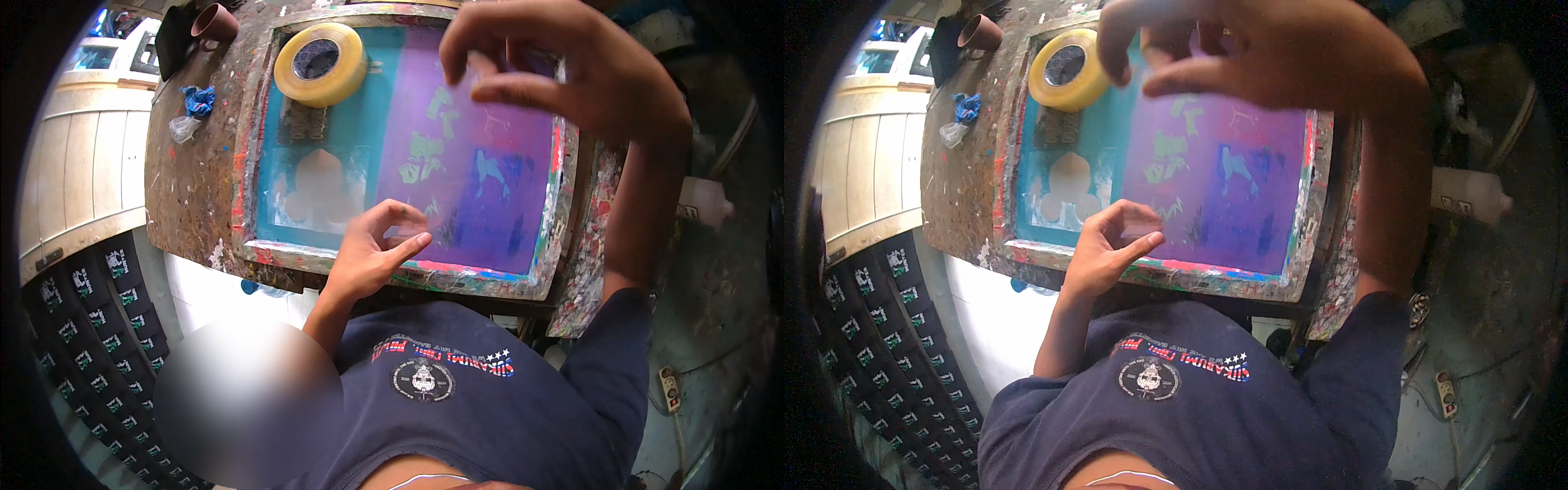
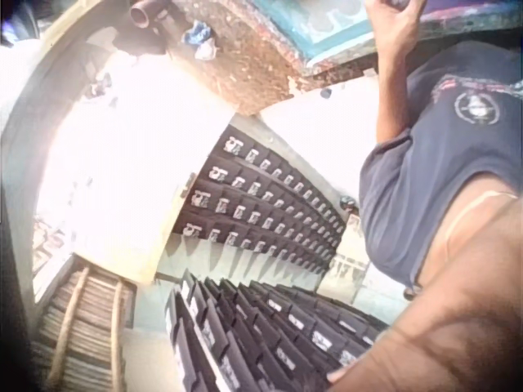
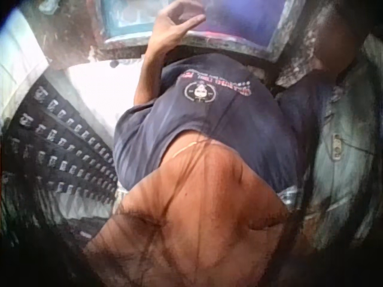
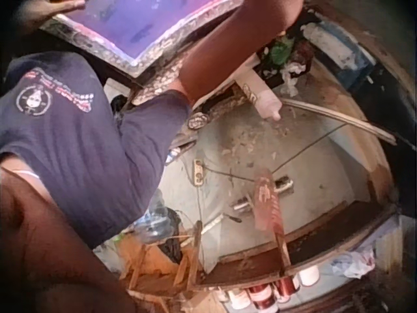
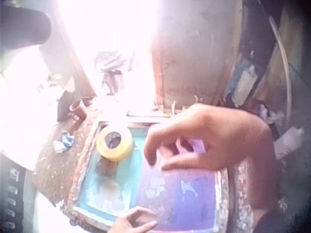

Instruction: The person secures a screen printing frame to a workbench using a clamp, then applies masking tape to the edges of the frame. They smooth the tape down and adjust the frame position before walking away.

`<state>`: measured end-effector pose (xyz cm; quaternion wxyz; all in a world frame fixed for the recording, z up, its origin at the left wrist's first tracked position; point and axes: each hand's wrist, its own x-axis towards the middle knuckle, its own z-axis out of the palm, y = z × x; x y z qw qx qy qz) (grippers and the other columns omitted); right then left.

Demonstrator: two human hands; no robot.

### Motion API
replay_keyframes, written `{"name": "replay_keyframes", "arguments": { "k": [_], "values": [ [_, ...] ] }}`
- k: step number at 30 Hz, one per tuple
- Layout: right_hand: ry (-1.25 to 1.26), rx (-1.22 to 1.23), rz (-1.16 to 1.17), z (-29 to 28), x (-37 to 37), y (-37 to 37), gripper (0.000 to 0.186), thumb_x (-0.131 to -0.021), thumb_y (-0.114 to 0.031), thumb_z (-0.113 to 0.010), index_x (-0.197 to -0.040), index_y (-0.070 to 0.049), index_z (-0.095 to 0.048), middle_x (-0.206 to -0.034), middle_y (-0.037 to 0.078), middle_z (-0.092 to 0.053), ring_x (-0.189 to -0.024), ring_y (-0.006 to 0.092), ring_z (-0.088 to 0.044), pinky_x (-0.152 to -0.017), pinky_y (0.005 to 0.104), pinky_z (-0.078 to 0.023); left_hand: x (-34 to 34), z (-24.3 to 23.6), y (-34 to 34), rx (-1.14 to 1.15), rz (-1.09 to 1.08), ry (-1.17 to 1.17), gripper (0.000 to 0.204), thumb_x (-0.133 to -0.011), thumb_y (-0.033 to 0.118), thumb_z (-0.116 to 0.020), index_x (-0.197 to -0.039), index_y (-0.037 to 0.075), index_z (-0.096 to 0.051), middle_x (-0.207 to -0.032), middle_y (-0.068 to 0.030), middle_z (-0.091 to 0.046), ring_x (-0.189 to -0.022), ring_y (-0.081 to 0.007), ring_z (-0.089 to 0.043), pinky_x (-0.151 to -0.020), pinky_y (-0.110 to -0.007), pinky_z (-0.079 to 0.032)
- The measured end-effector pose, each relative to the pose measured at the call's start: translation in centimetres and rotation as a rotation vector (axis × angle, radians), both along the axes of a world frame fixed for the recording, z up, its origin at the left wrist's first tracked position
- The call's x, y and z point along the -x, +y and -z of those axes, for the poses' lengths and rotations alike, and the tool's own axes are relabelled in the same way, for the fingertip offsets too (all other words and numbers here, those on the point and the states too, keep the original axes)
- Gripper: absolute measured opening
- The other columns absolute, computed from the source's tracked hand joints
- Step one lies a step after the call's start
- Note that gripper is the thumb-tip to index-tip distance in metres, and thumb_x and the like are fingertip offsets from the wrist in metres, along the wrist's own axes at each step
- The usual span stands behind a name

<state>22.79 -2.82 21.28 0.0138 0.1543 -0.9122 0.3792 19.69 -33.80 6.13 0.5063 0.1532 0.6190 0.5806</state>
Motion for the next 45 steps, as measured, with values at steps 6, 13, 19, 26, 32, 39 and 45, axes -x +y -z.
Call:
{"name": "replay_keyframes", "arguments": {
  "k": [6,13,19,26,32,39,45],
  "values": [
    [-0.329,0.109,-0.028,4.9,4.2,4.7,0.029,-0.093,-0.02,-0.074,-0.119,-0.008,-0.067,-0.083,-0.001,-0.066,-0.069,0.0093,-0.054,-0.064,0.0244,-0.047,-1.5,0.3,0.3,0.159,0.134,0.005,0.013,-0.094,0.007,-0.074,-0.1,-0.001,-0.065,-0.091,-0.0065,-0.071,-0.084,-0.0121,-0.069,-0.078,-0.027,-0.056],
    [-0.592,0.057,-0.002,13.9,6.7,7.7,0.028,-0.089,-0.02,-0.078,-0.11,-0.005,-0.068,-0.088,0.001,-0.068,-0.075,0.0077,-0.058,-0.066,0.024,-0.047,-2.1,1.1,1.6,0.363,0.255,0.24,0.019,-0.09,0.015,-0.079,-0.092,-0.003,-0.073,-0.082,-0.0074,-0.075,-0.077,-0.0104,-0.069,-0.071,-0.027,-0.054],
    [-0.484,-0.097,-0.033,18.5,7.8,8.5,0.03,-0.081,-0.032,-0.084,-0.092,-0.005,-0.076,-0.083,0.001,-0.062,-0.08,0.0148,-0.05,-0.073,0.0336,-0.044,-2.4,2.0,2.6,0.42,0.286,0.239,0.02,-0.089,0.015,-0.08,-0.093,-0.003,-0.074,-0.078,-0.0094,-0.076,-0.072,-0.012,-0.071,-0.07,-0.028,-0.055],
    [-0.425,-0.104,-0.043,19.5,7.5,8.3,0.03,-0.081,-0.031,-0.083,-0.095,-0.005,-0.078,-0.084,0.005,-0.064,-0.084,0.018,-0.059,-0.076,0.0359,-0.048,-2.9,2.6,3.0,0.444,0.283,0.322,0.031,-0.085,0.015,-0.083,-0.101,-0.004,-0.063,-0.079,-0.0139,-0.076,-0.073,-0.0153,-0.073,-0.067,-0.031,-0.055],
    [-0.382,-0.124,-0.027,19.8,7.0,8.1,0.031,-0.079,-0.033,-0.085,-0.095,-0.007,-0.079,-0.09,0.007,-0.064,-0.092,0.0216,-0.06,-0.081,0.0379,-0.049,-3.2,2.7,3.1,0.469,0.259,0.309,0.039,-0.084,0.013,-0.084,-0.101,-0.001,-0.052,-0.077,-0.0171,-0.074,-0.072,-0.0183,-0.074,-0.065,-0.032,-0.054],
    [-0.319,-0.167,0.017,20.3,6.5,7.9,0.029,-0.075,-0.034,-0.086,-0.092,-0.011,-0.08,-0.098,0.007,-0.063,-0.096,0.0235,-0.061,-0.085,0.0375,-0.051,-3.7,3.1,3.4,0.5,0.261,0.374,0.039,-0.083,0.011,-0.084,-0.099,-0.002,-0.05,-0.076,-0.0178,-0.073,-0.071,-0.0219,-0.074,-0.064,-0.034,-0.054],
    [-0.249,-0.139,0.03,21.1,6.0,7.9,0.029,-0.073,-0.031,-0.087,-0.092,-0.011,-0.08,-0.099,0.007,-0.063,-0.098,0.0229,-0.062,-0.086,0.0362,-0.051,-4.1,3.3,3.6,0.527,0.265,0.515,0.042,-0.079,0.014,-0.085,-0.099,-0.001,-0.052,-0.074,-0.0177,-0.073,-0.072,-0.0309,-0.074,-0.067,-0.039,-0.054]
  ]
}}
